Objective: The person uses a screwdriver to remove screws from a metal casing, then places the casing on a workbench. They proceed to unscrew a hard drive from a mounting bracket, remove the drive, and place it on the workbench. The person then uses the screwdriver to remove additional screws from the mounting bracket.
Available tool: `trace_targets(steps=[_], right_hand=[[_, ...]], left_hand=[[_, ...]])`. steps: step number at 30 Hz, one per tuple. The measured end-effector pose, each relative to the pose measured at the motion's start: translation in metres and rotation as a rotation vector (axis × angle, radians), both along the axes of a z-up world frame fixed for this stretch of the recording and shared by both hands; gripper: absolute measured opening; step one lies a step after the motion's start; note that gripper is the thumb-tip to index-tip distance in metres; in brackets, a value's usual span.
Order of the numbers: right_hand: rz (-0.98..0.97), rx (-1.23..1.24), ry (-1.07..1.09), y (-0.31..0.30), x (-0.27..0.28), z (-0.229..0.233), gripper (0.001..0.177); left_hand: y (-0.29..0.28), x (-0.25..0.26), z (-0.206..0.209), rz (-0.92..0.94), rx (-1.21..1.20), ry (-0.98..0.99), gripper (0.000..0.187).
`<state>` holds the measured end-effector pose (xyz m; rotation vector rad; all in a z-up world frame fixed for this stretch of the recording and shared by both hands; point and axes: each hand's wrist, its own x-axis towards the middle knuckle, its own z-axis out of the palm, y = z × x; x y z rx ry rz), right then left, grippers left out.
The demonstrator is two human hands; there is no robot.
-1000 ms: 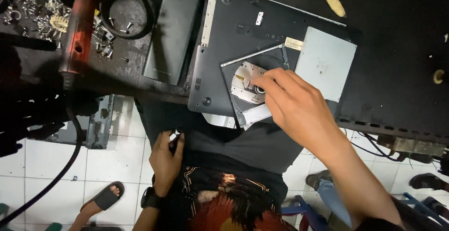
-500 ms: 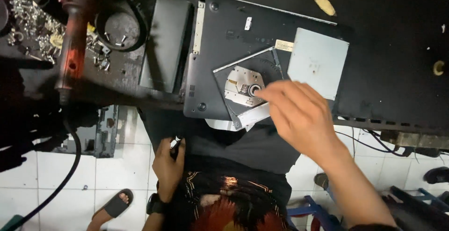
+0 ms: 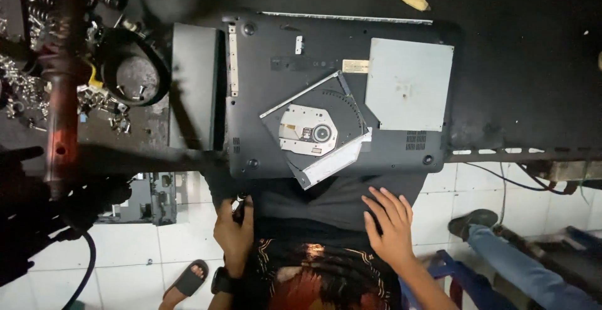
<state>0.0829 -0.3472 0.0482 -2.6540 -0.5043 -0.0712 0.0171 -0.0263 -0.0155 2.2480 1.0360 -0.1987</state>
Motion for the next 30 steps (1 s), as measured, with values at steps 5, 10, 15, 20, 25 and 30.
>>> trace_targets(steps=[5,10,15,20,25,30], right_hand=[[-0.091,0.086,-0.141,-0.002,0.01,-0.021,0.025],[-0.07,0.103,-0.127,-0.006,0.019,-0.022,0.027],[-0.063,0.113,-0.128,-0.008,0.021,-0.028,0.025],[-0.051,0.124,-0.139,-0.012,0.023,-0.033,0.025],[-0.05,0.124,-0.13,-0.01,0.026,-0.027,0.024],[-0.057,0.12,-0.123,-0.011,0.022,-0.031,0.023]], left_hand=[[-0.004,0.006,-0.004,-0.034,0.029,-0.041,0.041],[-0.009,0.018,0.004,0.045,-0.008,0.083,0.038],[-0.011,0.018,0.001,0.025,0.016,-0.016,0.036],[-0.013,0.027,0.009,0.015,0.014,-0.013,0.038],[-0.012,0.026,0.006,0.014,0.015,0.031,0.042],[-0.012,0.021,0.002,0.021,0.022,0.015,0.038]])
